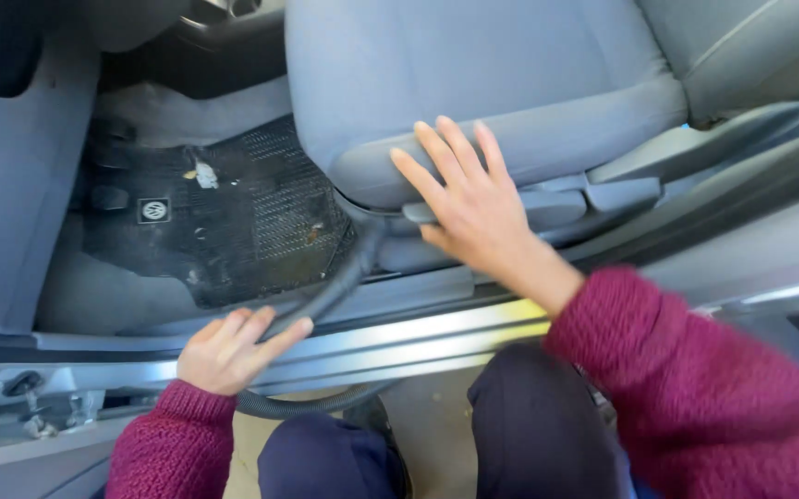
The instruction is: Using a vacuum hose to clean the fabric and crevices of a vehicle front seat.
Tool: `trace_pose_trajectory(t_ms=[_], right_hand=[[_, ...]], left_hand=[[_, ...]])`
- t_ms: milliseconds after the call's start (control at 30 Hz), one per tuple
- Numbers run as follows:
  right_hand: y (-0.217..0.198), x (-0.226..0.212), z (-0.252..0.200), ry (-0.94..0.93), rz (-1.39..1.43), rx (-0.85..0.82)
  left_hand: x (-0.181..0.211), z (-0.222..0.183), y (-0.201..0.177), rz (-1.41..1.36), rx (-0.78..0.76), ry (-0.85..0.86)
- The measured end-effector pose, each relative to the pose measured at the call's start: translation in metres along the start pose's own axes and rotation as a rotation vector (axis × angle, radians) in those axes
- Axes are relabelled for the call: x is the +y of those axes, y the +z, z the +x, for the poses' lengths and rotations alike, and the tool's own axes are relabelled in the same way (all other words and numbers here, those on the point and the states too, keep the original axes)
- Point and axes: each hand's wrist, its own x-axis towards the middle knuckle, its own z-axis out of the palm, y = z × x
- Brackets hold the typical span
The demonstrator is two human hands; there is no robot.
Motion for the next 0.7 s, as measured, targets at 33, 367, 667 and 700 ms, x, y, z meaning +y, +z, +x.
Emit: trace_pose_trajectory(t_ms=[33,367,667,700], right_hand=[[-0.004,0.004,0.001,0.005,-0.006,-0.012],[-0.037,0.078,-0.003,-0.258,-0.04,0.004],[-0.047,0.092,0.035,-0.588,-0.002,-0.095],[-0.048,0.09,0.039,-0.616,-0.025,-0.148]], left_hand=[[0.003,0.005,0.004,-0.014,0.003,0.002],[0.052,0.102,0.027,-0.041,0.012,0.057],[0.035,0.032,0.015,0.036,-0.152,-0.072],[0.034,0.03,0.011,0.05,-0.175,-0.092]])
